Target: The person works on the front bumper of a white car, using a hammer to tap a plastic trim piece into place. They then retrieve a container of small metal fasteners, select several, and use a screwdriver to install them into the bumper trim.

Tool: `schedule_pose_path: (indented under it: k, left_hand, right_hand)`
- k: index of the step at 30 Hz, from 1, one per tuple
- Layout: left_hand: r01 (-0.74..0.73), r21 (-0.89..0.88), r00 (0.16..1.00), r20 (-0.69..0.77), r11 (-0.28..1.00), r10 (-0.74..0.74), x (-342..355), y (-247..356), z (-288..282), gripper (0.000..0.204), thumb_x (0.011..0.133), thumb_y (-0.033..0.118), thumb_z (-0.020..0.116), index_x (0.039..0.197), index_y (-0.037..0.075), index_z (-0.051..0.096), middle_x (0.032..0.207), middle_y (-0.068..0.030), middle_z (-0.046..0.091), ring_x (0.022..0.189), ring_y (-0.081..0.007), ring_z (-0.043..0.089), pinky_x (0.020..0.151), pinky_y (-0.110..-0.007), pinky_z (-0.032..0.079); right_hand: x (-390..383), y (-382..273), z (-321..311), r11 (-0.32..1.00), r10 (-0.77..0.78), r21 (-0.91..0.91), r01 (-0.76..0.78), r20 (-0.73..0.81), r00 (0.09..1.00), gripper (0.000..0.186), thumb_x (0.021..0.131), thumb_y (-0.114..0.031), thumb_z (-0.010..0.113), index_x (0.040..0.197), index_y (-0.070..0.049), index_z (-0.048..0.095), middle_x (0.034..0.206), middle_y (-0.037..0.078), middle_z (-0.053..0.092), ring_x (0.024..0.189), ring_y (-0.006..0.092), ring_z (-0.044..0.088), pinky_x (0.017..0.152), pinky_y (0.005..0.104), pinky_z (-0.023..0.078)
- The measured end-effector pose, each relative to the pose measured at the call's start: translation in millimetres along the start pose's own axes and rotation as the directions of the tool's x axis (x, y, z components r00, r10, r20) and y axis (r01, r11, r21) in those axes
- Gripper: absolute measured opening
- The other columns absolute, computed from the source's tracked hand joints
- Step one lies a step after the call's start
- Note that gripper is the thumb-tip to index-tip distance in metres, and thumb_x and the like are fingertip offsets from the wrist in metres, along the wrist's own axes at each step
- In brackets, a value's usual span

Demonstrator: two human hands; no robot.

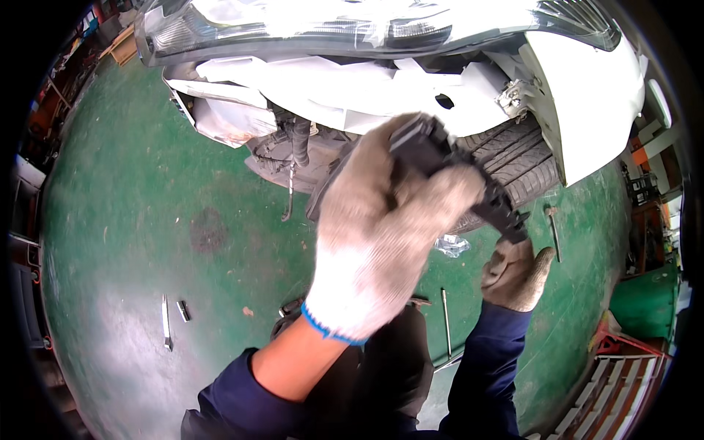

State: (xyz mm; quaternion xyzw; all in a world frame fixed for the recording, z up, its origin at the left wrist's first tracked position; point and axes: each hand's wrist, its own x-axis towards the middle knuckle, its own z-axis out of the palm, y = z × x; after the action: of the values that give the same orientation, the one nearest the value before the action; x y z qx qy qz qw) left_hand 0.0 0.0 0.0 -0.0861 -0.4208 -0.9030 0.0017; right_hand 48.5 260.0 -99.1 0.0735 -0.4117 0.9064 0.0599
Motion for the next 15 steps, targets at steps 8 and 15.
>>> schedule_pose_path:
  k: [8,15]
  left_hand:
    - [-0.141,-0.049,0.989,0.026,0.989,0.143,48,-14,42,0.021,0.09,0.008,0.069,0.106,-0.002,0.061,0.083,-0.0002,0.061,0.073,-0.0074,0.052,0.066,-0.025,0.047]
    - [-0.243,-0.124,0.97,-0.005,0.962,0.244,64,-33,62,0.02,0.09,0.005,0.064,0.108,-0.004,0.061,0.087,-0.0061,0.067,0.075,-0.0098,0.058,0.071,-0.026,0.049]
  right_hand:
    - [46,-31,-5,0.982,-0.174,-0.096,0.164,-0.107,0.979,0.045,0.1,-0.024,0.067,0.136,0.001,0.055,0.116,0.017,0.068,0.093,0.0223,0.07,0.077,0.0349,0.063]
    - [59,-37,-19,0.978,-0.208,-0.038,0.205,-0.095,0.974,0.035,0.101,-0.021,0.066,0.129,-0.001,0.062,0.112,0.016,0.07,0.092,0.0208,0.067,0.082,0.0345,0.061]
